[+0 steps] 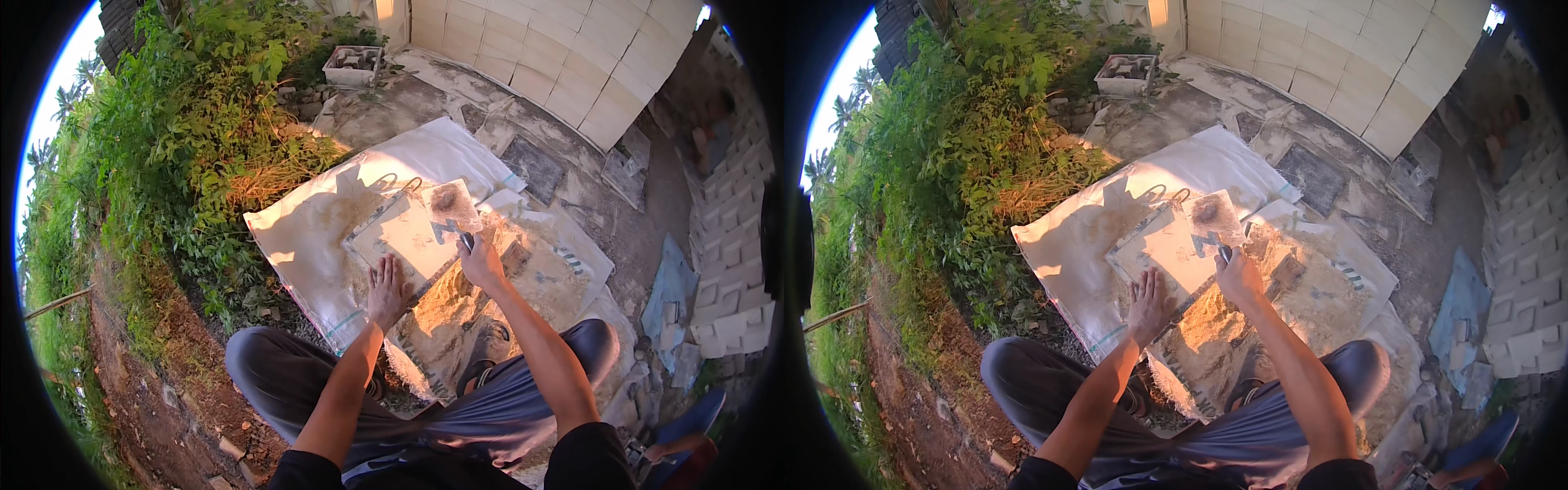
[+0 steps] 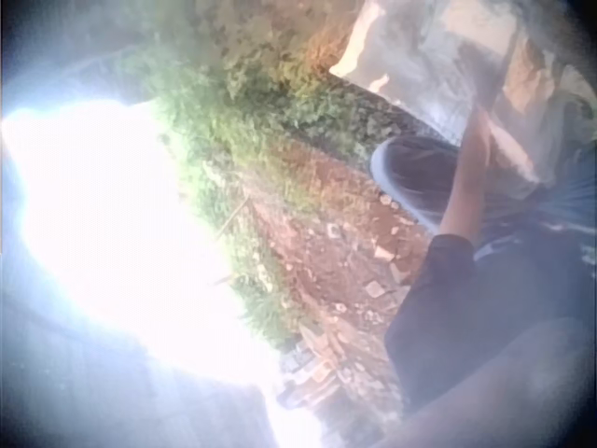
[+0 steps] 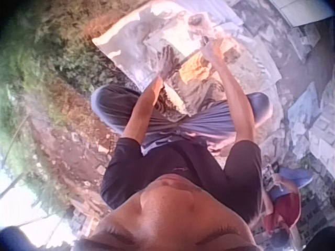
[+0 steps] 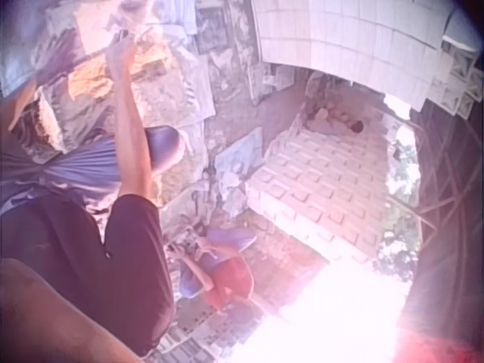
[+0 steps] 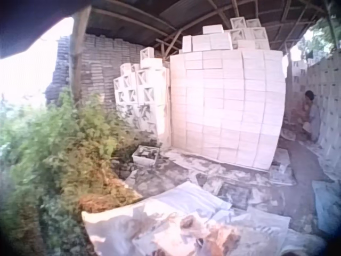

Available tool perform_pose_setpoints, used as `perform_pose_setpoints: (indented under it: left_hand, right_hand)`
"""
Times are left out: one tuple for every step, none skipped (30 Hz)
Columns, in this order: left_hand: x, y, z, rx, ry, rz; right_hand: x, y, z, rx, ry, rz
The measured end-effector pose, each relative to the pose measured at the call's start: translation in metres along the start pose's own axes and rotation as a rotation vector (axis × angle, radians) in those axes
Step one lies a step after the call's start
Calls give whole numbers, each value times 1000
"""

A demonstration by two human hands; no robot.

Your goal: The person uses a trowel-like tool to scrape and level a layer of powder on a stone slab, then lifts and places another stone slab on top of it.

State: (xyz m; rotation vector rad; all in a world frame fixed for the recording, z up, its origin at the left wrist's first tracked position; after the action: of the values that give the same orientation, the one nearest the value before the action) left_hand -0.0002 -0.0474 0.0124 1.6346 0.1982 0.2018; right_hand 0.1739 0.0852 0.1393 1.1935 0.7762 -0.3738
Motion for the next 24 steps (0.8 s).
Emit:
perform_pose_setpoints:
  left_hand:
    - [1, 2, 1, -5, 19, 4]
    - [2, 3, 1, -10, 17, 7]
    - [4, 4, 0, -32, 17, 13]
    - [2, 6, 0, -49, 24, 14]
    - [2, 8, -1, -46, 34, 13]
    - [4, 9, -1, -66, 22, -7]
    - [2, 9, -2, -81, 17, -25]
    - [-6, 7, -3, -73, 37, -24]
    - [-15, 4, -6, -61, -2, 25]
    - [-23, 2, -8, -50, -47, 79]
    - [-34, 0, -9, -43, -33, 86]
    - [-46, -2, -9, -30, 44, 70]
    - [-60, -3, -7, -21, 126, 50]
    - [-72, -4, -5, -19, 145, 54]
    - [-86, -6, -4, -39, 391, 59]
    - [-93, -6, -5, -61, 629, 68]
    - [-95, -1, -10, -74, 742, 124]
    - [-92, 4, -12, -75, 740, 134]
    - [-90, 10, -16, 55, 628, 233]
    - [-89, 15, -19, 185, 513, 329]
    - [-85, 20, -26, 189, 512, 333]
    - [-80, 21, -33, 108, 426, 321]
    - [-76, 22, -38, 28, 337, 309]
    - [-75, 24, -41, 28, 337, 313]
  right_hand:
    - [-2, 0, 1, -1, -6, 1]
    - [-5, 1, 2, -25, -25, -9]
    - [-8, 1, 2, -50, -42, -20]
    - [-9, 0, 2, -54, -36, -19]
    - [-8, -1, 2, -58, -38, -21]
    - [-7, -3, 3, -63, -38, -22]
    - [-8, -7, 4, -50, -11, -39]
    - [-9, -11, 4, -59, 7, -33]
    - [-11, -16, 4, -86, -3, -23]
    - [-11, -20, 6, -109, -20, -11]
    - [-9, -26, 7, -148, 65, -9]
    - [-8, -31, 9, -154, 76, 2]
    - [-17, -37, 15, -206, 107, 46]
    - [-26, -42, 18, -257, 137, 90]
    - [-34, -45, 18, -393, 41, 54]
    - [-41, -54, 17, -398, 46, 63]
    - [-42, -65, 12, -406, 36, 27]
    - [-44, -77, 9, -413, 25, -10]
    - [-46, -94, 4, -397, 53, 24]
    - [-52, -108, 2, -394, 56, 27]
    - [-56, -120, 1, -373, 64, 76]
    - [-59, -130, 3, -357, 71, 124]
    - [-60, -136, 4, -356, 71, 127]
    - [-59, -142, 6, -380, 52, 162]
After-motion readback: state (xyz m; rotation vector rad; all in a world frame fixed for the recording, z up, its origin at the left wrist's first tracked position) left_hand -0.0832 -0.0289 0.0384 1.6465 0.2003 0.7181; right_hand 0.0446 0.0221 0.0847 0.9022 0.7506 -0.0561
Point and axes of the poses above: each hand's wrist, its own z-axis away from the middle knuckle, its own y-axis out of the back of the hand, x = y × z, the point moved 1 cm from there along -z, towards the middle knuckle, and after that the axes turned 13 degrees about -z, right-handed, at the moved point
